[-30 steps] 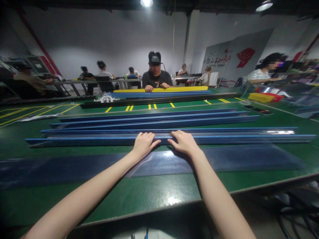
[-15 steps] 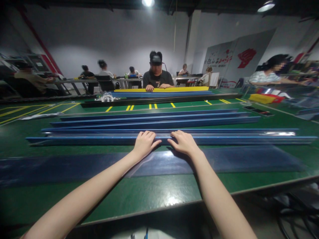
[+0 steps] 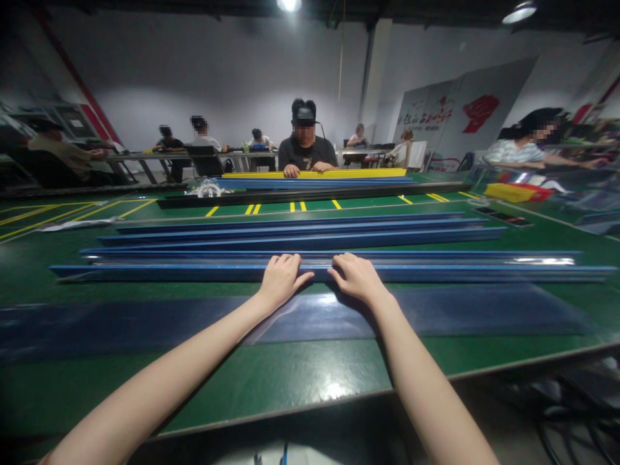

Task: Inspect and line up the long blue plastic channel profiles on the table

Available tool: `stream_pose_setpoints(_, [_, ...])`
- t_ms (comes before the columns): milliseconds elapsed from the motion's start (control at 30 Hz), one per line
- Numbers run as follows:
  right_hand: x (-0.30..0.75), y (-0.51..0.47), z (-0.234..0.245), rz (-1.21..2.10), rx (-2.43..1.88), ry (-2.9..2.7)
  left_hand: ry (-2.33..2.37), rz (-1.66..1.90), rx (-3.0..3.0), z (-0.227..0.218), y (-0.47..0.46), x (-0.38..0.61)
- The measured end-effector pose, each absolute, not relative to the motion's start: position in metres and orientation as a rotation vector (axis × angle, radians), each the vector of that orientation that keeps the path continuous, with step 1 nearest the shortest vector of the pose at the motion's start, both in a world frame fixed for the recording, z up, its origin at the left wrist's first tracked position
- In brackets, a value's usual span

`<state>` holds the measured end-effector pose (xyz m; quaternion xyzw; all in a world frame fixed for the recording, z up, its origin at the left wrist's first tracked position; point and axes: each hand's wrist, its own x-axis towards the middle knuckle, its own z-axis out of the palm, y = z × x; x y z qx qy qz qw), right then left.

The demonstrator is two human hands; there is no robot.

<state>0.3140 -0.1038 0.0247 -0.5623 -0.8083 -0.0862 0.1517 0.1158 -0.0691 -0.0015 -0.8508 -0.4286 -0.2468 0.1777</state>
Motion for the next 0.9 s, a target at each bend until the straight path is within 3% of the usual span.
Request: stream_pose_setpoints(900, [0.3140, -0.1033, 0.0237, -0.304, -1.539, -2.291, -1.242, -0.663, -2.371, -0.0009, -0.0692, 0.1168])
